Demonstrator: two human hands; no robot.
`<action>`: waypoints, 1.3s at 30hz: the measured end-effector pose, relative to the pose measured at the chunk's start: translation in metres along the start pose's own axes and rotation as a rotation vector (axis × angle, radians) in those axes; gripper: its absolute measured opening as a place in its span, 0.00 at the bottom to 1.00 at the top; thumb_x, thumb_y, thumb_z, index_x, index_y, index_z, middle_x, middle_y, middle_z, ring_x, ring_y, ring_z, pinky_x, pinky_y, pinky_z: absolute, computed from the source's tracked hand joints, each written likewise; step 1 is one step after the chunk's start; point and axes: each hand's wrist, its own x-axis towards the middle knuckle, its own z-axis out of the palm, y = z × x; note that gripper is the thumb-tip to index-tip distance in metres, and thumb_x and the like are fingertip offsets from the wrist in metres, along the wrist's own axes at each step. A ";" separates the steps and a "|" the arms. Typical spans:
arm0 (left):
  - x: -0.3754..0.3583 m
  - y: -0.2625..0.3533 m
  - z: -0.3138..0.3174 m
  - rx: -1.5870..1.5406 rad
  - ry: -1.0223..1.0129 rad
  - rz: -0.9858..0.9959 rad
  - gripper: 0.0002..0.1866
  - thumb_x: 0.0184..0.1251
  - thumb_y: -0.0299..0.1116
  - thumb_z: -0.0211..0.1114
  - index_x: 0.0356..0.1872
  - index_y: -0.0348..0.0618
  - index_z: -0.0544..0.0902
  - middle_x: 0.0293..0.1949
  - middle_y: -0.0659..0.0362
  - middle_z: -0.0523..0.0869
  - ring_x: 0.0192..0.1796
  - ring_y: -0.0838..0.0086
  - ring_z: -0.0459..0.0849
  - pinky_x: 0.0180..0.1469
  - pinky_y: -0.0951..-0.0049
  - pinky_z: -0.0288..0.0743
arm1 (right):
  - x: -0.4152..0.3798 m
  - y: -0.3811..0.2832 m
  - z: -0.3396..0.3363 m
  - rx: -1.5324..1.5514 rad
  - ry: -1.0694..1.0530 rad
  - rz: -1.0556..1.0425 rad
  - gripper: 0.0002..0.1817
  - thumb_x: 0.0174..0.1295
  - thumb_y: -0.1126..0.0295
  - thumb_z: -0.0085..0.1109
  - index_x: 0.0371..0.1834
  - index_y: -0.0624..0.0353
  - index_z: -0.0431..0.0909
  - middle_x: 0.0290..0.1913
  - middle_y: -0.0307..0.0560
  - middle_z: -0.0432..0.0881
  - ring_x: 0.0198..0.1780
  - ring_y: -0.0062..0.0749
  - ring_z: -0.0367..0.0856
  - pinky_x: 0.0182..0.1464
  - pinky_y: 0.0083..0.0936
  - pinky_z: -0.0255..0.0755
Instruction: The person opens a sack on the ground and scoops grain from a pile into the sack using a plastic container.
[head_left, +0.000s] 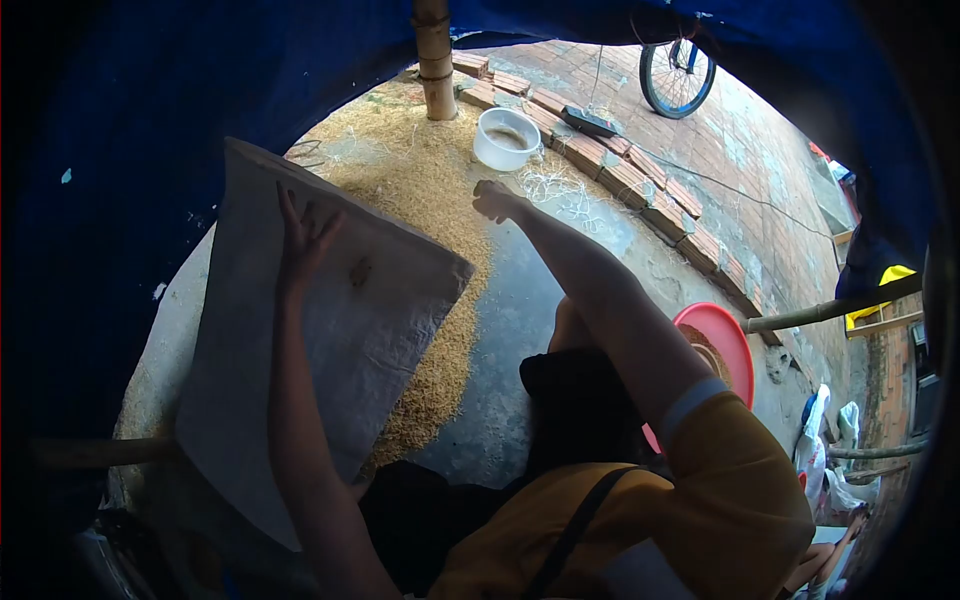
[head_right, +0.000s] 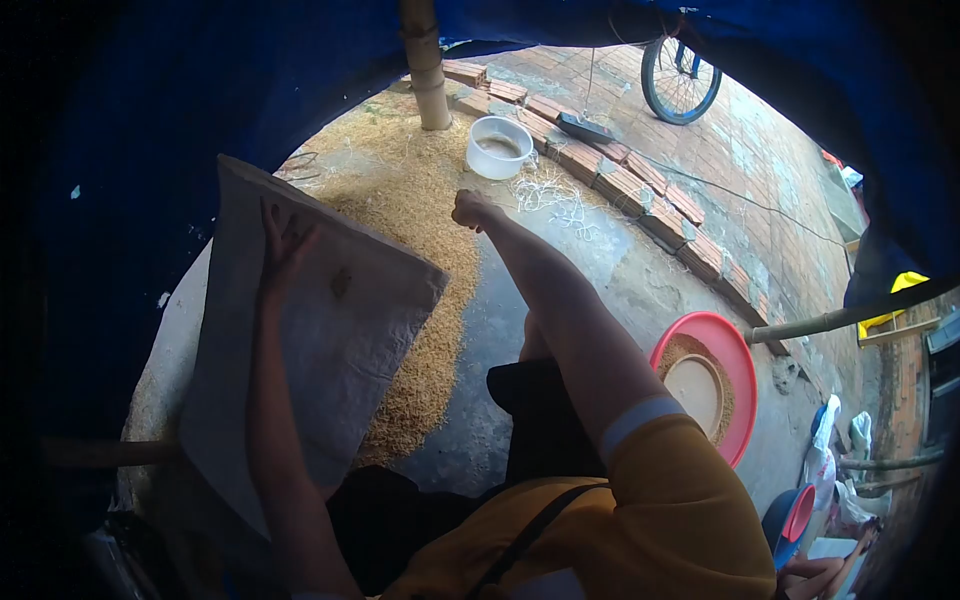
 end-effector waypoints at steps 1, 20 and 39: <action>0.004 -0.034 -0.012 0.540 -0.081 0.129 0.56 0.40 0.40 0.71 0.64 0.45 0.37 0.60 0.39 0.54 0.63 0.50 0.55 0.59 0.57 0.55 | 0.003 0.004 -0.001 0.012 0.006 0.003 0.22 0.50 0.67 0.46 0.50 0.59 0.66 0.36 0.51 0.76 0.31 0.32 0.79 0.29 0.26 0.78; -0.008 -0.104 0.030 1.689 -0.132 -0.216 0.62 0.30 0.50 0.74 0.64 0.41 0.41 0.64 0.46 0.49 0.66 0.55 0.51 0.62 0.52 0.50 | 0.047 0.061 -0.021 -0.268 0.097 -0.032 0.23 0.50 0.70 0.42 0.52 0.66 0.63 0.54 0.60 0.65 0.59 0.48 0.62 0.57 0.34 0.61; 0.013 -0.112 0.040 1.639 -0.170 -0.058 0.57 0.30 0.51 0.73 0.62 0.34 0.50 0.63 0.47 0.53 0.66 0.59 0.48 0.66 0.61 0.42 | 0.111 0.093 -0.057 -0.320 0.154 -0.030 0.23 0.45 0.73 0.46 0.48 0.67 0.65 0.64 0.61 0.48 0.51 0.51 0.70 0.52 0.36 0.66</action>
